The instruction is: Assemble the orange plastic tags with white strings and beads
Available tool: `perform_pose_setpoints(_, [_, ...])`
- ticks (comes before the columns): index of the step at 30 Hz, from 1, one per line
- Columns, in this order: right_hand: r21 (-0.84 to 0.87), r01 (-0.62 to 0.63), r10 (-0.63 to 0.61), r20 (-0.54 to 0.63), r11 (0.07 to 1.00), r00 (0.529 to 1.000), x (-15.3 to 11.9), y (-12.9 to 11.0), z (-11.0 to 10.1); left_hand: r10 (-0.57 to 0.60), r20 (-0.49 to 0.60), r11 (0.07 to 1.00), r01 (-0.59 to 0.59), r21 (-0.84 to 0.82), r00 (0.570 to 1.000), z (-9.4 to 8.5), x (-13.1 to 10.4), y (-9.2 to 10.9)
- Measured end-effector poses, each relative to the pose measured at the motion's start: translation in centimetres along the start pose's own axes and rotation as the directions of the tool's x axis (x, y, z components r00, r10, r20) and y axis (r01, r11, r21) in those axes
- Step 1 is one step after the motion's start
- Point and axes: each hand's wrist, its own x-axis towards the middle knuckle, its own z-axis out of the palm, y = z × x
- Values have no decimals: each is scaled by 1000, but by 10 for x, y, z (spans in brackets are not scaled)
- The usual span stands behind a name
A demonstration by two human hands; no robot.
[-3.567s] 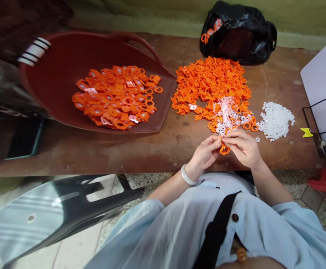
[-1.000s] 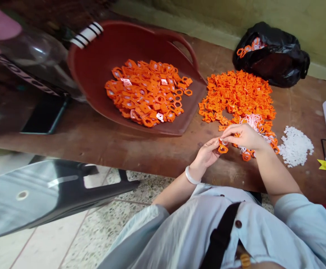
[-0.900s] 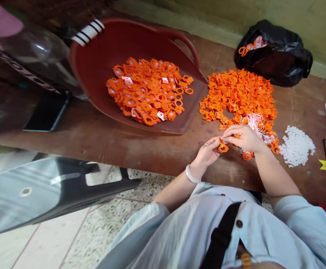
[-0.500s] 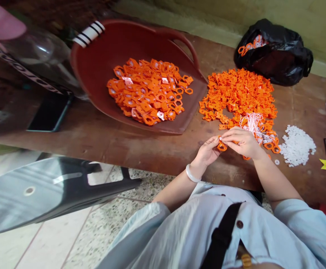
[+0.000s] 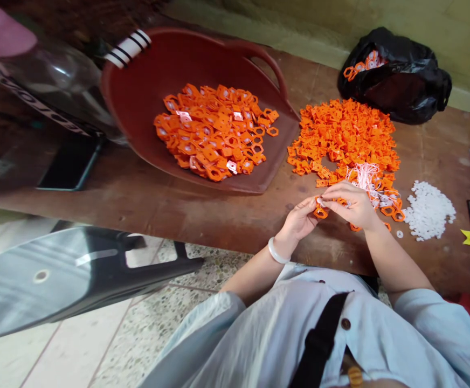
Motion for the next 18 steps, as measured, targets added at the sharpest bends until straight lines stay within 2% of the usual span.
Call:
perform_pose_setpoints(4, [-30, -51, 50, -40, 998, 998, -3, 1, -1, -8, -27, 1000, 8, 9, 1000, 1, 0, 1])
perform_pose_setpoints(9, [-209, -247, 226, -119, 946, 967, 19, 32, -8, -20, -8, 999, 21, 37, 1000, 0, -2, 0])
perform_pose_setpoints(12, [-383, -348, 367, -25, 856, 930, 47, 54, -4, -9, -1, 999, 9, 37, 1000, -1, -2, 0])
perform_pose_setpoints(15, [-535, -336, 444, 84, 775, 892, 71, 64, 9, 3, -33, 999, -2, 38, 999, -3, -1, 0])
perform_pose_setpoints(18, [-644, -313, 505, 134, 698, 853, 82, 63, 20, 18, -43, 1000, -16, 26, 999, -5, 0, 2])
